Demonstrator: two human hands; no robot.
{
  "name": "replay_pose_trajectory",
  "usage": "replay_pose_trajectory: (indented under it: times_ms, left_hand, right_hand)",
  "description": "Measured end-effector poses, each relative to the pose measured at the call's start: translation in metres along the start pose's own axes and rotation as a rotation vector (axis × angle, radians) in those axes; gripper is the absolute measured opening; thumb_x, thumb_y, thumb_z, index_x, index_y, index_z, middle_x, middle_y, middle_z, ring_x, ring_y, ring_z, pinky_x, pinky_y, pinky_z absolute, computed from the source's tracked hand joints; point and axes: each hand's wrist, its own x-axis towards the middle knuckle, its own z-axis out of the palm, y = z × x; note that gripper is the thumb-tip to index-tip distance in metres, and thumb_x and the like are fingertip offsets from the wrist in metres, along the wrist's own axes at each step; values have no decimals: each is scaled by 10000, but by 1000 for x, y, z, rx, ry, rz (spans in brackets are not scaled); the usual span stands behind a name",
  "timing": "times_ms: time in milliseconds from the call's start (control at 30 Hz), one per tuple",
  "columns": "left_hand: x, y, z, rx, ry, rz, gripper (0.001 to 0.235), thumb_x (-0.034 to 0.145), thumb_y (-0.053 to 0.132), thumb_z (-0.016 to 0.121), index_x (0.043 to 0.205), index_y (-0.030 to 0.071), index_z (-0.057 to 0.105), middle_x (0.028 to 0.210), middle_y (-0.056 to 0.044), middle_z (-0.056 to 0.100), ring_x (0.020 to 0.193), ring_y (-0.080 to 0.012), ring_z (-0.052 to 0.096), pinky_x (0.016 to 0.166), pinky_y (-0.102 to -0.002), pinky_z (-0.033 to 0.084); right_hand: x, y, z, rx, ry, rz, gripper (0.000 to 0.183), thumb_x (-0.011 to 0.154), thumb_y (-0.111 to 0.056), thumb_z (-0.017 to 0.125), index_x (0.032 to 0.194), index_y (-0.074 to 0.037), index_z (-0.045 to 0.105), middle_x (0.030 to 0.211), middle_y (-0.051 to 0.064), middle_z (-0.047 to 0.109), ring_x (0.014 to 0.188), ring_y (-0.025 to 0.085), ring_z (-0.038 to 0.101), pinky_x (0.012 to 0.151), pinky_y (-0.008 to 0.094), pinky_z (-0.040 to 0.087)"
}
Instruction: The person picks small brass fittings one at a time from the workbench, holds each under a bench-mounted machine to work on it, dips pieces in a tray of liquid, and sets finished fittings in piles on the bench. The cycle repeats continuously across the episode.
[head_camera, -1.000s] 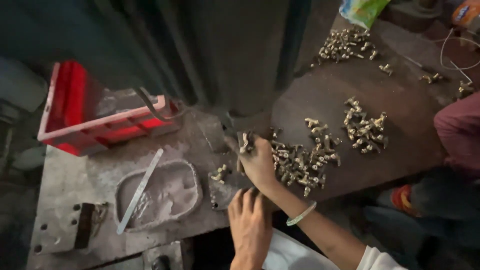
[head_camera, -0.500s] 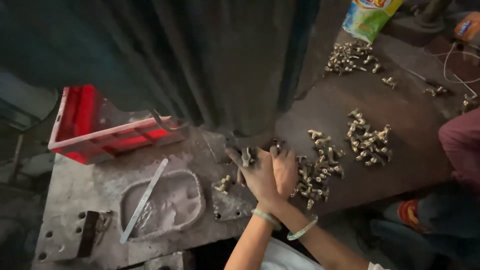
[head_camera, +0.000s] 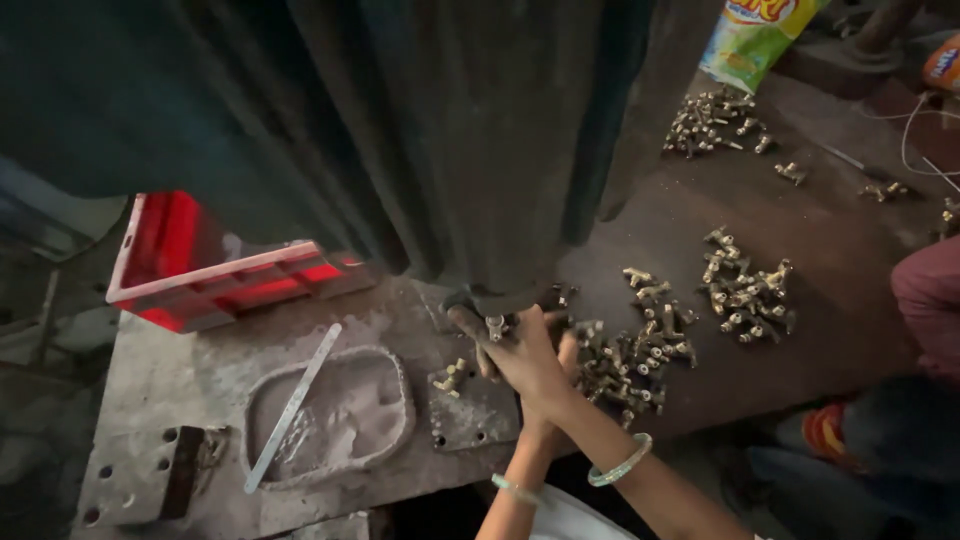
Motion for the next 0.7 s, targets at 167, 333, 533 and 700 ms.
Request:
replay_pose_trajectory:
  times_ms: [167,333,533,700]
  left_hand:
    - [-44,-27,-17,-499,-90,-289,432,1003,261,592,1383,54,597,1309,-52,645,1198,-165,609,1006,-333,476]
    - [-55,36,-69,-954,-38,-787,308,964,174,663,1211,-10,678,1034,-49,719,902,-138,641,747,-277,519]
    - [-91,25,-84,-981,-104,-1049,364,934,119,684,1274,-8,704,1074,-66,769,934,-156,713,782,-339,607]
    - [-118,5,-87,-1104,-106,-1011,404,924,77,654,1321,4,668,1138,-80,773,995,-174,737,876,-397,649]
  right_hand:
    - [0,-7,-1,-308,4,72,393,950,-264,790,702,20,683,511,50,608,417,116,567,401,282,403]
    - [0,-21,-5,-69,-93,-14,274,897,-262,786,781,-26,711,548,-8,589,446,88,547,417,276,389]
    - [6,-26,-11,-192,-179,7,270,903,-270,788,817,-27,705,567,-12,606,443,80,547,432,268,419]
    - [5,-30,-9,-115,-203,8,261,911,-263,782,823,-45,669,563,-5,596,439,77,540,422,265,408]
